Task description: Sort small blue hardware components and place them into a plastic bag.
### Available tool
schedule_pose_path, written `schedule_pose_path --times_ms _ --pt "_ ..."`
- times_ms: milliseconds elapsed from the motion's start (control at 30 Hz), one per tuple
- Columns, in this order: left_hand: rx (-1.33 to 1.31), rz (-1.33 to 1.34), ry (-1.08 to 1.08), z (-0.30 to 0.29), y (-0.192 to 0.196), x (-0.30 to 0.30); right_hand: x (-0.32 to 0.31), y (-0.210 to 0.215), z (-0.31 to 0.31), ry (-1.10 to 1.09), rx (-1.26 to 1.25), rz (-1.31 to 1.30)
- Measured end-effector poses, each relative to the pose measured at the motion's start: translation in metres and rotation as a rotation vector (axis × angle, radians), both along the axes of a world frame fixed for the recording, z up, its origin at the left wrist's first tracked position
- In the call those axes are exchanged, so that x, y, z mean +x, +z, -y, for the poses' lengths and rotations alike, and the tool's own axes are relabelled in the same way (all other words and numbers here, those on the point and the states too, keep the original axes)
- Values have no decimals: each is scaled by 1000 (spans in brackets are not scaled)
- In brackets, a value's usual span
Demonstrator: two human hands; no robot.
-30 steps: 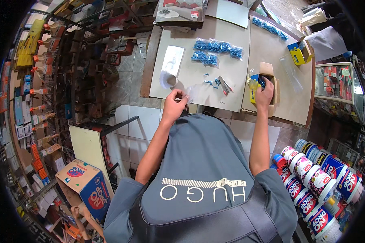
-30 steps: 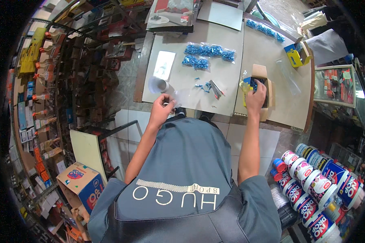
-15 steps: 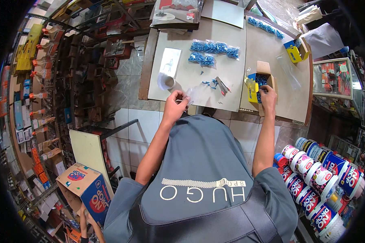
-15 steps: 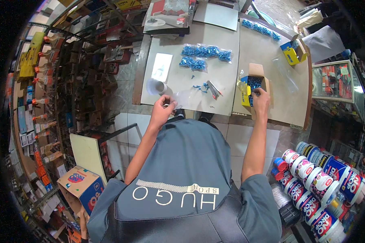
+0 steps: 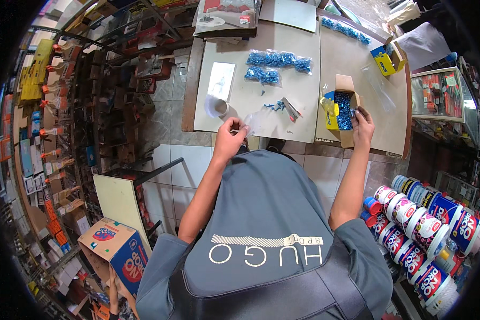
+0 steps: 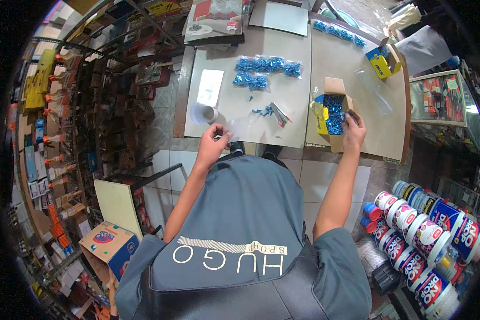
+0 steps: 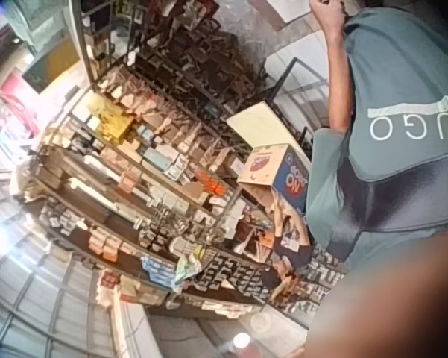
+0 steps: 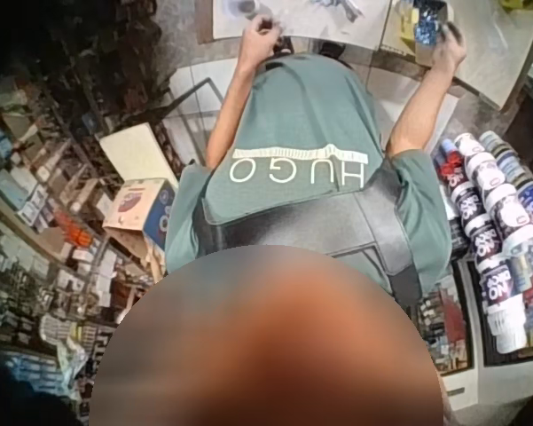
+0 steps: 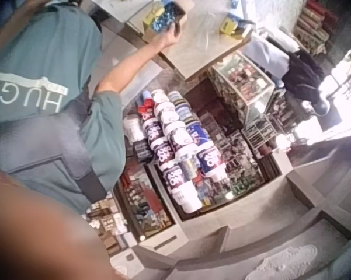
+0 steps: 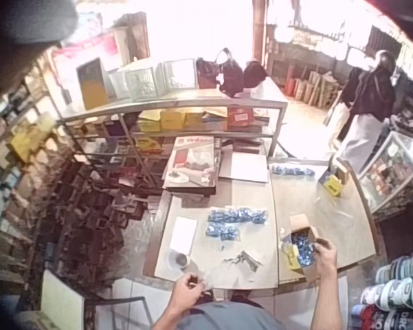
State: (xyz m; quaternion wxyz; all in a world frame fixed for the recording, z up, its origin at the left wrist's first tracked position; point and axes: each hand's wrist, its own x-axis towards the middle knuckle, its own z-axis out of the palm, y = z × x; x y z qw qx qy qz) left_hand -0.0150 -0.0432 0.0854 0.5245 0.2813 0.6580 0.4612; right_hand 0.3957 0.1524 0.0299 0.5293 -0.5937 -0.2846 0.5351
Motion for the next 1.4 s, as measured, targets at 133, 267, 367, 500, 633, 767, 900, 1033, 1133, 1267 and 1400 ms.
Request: schedule_pose_path --times_ms 133,267,367,500,633,767,900,1033,1133,1267,1400 --pt "-11 11 3 2 1 0 9 -9 -4 -14 29 -440" --pt "-24 0 13 6 2 0 5 -14 -7 -62 4 -428" --pt "-25 5 17 7 1 -1 2 -14 -7 -40 -24 -427" --pt "-25 -1 36 9 -1 -1 -12 -3 -7 122 -43 291" --pt "-30 23 41 10 -2 -1 -34 1 -2 416 102 1418" --pt "-28 -2 27 10 -5 -1 -28 -16 -8 469 27 1292" --pt "-12 27 33 9 -3 2 -27 -2 -6 525 -52 1295" --pt "1 23 50 8 -3 2 -21 -2 1 525 11 1278" --pt "5 19 41 9 -4 0 -18 0 0 549 -2 1207" --pt "-8 11 37 10 -6 1 -25 14 -4 591 -63 1184" --pt "7 11 53 10 -4 0 -29 17 3 533 -38 1212"
